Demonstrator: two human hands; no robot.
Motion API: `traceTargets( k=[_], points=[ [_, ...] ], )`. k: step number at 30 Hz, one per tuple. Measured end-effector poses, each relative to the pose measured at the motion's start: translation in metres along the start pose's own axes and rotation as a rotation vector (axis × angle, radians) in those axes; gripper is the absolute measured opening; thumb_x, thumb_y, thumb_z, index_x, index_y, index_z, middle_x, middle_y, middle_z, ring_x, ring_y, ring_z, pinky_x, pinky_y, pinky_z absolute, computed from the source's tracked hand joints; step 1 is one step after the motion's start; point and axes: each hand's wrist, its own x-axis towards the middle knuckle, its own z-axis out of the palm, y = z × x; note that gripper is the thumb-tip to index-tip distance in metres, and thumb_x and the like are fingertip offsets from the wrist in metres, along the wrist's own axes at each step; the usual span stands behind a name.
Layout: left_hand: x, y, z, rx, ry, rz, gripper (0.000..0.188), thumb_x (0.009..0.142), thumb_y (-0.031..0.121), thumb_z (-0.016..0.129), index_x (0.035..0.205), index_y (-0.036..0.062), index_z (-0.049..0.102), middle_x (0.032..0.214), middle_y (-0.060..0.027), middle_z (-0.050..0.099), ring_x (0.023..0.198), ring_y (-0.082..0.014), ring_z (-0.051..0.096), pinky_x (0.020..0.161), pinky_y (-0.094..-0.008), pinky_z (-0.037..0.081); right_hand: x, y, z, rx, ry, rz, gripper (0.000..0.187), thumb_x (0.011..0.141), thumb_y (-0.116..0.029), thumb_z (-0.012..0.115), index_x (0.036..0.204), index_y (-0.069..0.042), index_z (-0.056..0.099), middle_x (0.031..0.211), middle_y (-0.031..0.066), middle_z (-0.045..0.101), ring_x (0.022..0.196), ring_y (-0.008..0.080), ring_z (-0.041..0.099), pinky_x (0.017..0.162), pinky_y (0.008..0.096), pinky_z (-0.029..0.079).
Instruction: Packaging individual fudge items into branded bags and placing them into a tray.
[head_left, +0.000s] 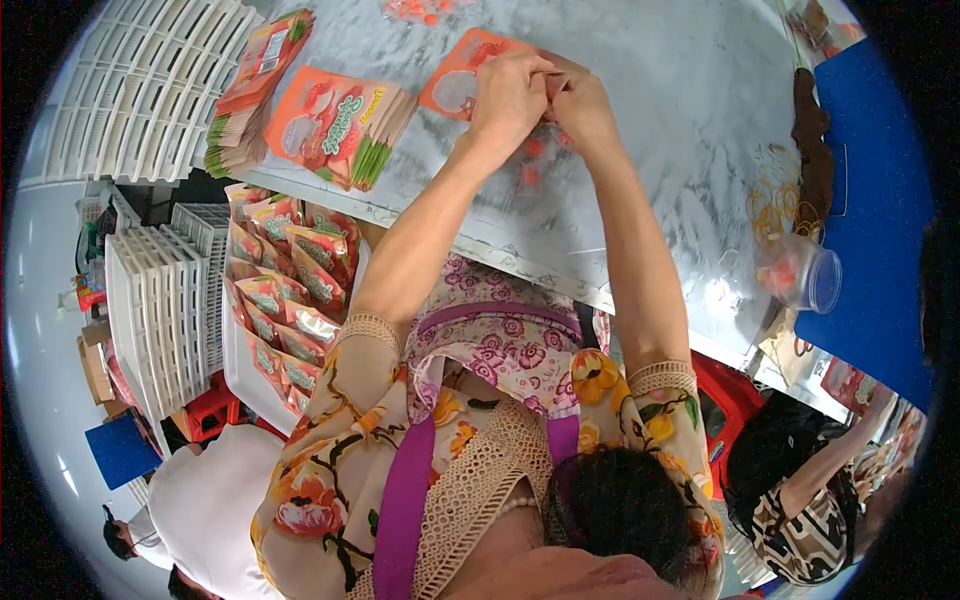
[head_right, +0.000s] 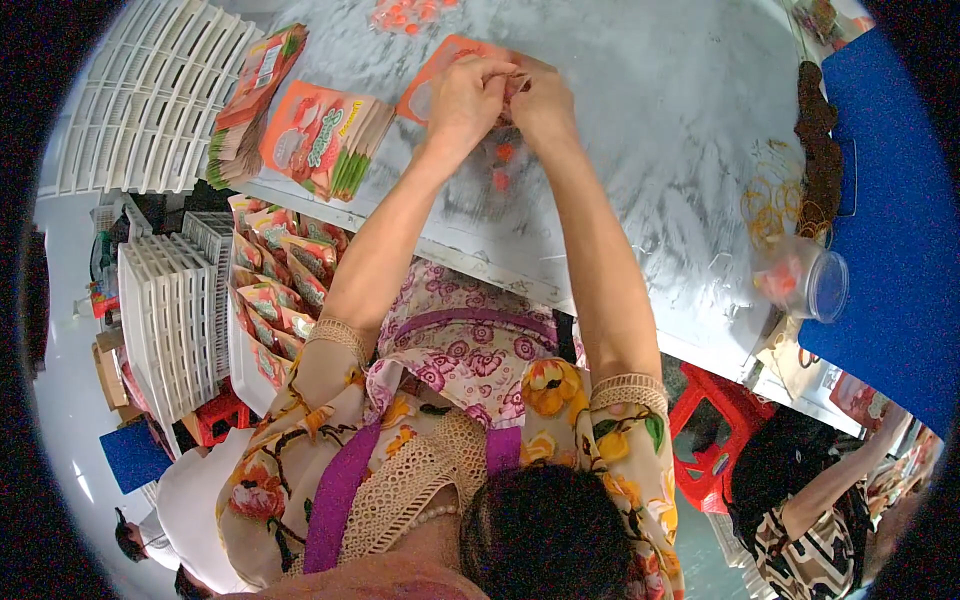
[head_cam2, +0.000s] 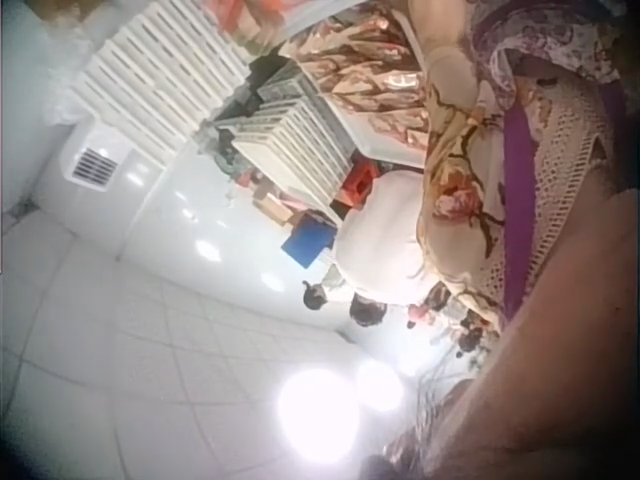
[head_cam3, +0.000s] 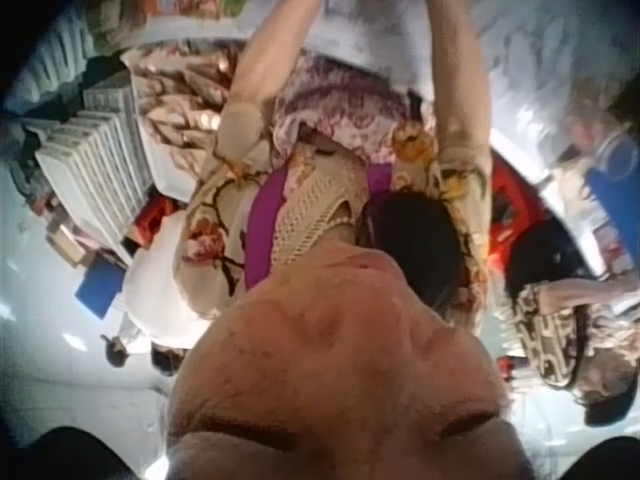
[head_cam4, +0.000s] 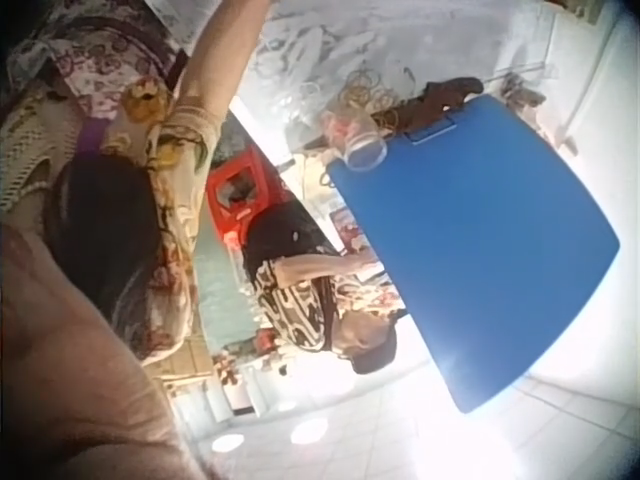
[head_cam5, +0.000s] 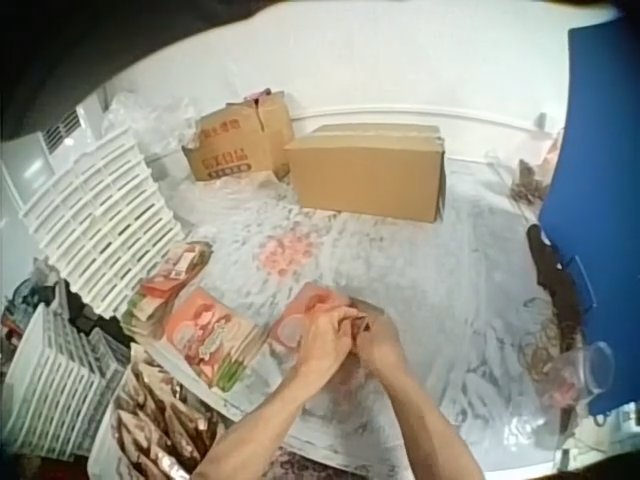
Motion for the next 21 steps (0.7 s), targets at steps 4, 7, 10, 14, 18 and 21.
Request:
traceTargets(
  k=[4,7,10,14,18,21],
  points=[
    [0.014,0.007,-0.007,-0.141,-0.067,-0.293,0.020,0.081,-0.004,0.052,0.090,-0.0029,0.071,0.079,-0.0187,0.070,0.063,-0.0244,0.069,0.055,-0.0338,0.055,0.005,-0.013,-0.019,-0.046,-0.135,0.209,0.023,0.084,-0.009,0.063,0.102,0.005,0.062,0.092,0.0089,0.067,0.075,0.0147,0.062,0.058,0.0257,0.048],
    [0.026,0.014,-0.021,-0.165,-0.183,-0.531,0.021,0.081,-0.002,0.053,0.090,-0.0012,0.072,0.077,-0.0176,0.070,0.063,-0.0218,0.069,0.057,-0.0330,0.056,0.005,-0.002,-0.026,0.560,-0.172,0.207,0.030,0.082,-0.013,0.067,0.107,0.004,0.064,0.095,0.0083,0.067,0.086,0.0148,0.062,0.070,0.0254,0.050],
    [0.030,0.003,-0.028,-0.213,-0.207,-0.628,0.026,0.079,0.003,0.056,0.097,0.0054,0.074,0.075,-0.0082,0.071,0.061,-0.0123,0.064,0.057,-0.0262,0.051,-0.011,-0.030,-0.031,0.736,-0.238,0.131,0.034,0.081,-0.015,0.069,0.110,0.003,0.065,0.098,0.0077,0.068,0.095,0.0175,0.061,0.080,0.0280,0.050],
    [0.040,0.017,-0.036,-0.250,-0.312,-0.730,0.024,0.082,0.003,0.054,0.097,0.0031,0.073,0.070,-0.0089,0.069,0.055,-0.0134,0.064,0.053,-0.0271,0.052,-0.024,-0.050,-0.034,0.057,-0.091,-0.041,0.033,0.079,-0.012,0.071,0.110,-0.001,0.066,0.098,0.0094,0.069,0.096,0.0179,0.064,0.083,0.0330,0.050],
    [0.049,0.029,-0.036,-0.310,-0.328,-0.680,0.020,0.089,0.010,0.057,0.099,0.0038,0.073,0.064,-0.0015,0.064,0.047,-0.0061,0.055,0.042,-0.0226,0.041,-0.015,-0.037,-0.017,-0.402,0.294,-0.434,0.037,0.075,-0.011,0.074,0.111,-0.005,0.066,0.104,0.0123,0.069,0.095,0.0222,0.064,0.084,0.0324,0.049],
    [0.067,0.004,-0.046,-0.297,-0.365,-0.725,0.015,0.084,0.007,0.061,0.095,0.0039,0.072,0.073,-0.0118,0.069,0.060,-0.0175,0.066,0.051,-0.0281,0.049,-0.020,-0.042,-0.020,-0.526,0.424,-0.782,0.038,0.075,-0.012,0.075,0.111,-0.004,0.066,0.112,0.0120,0.067,0.100,0.0281,0.062,0.084,0.0330,0.049]
  ],
)
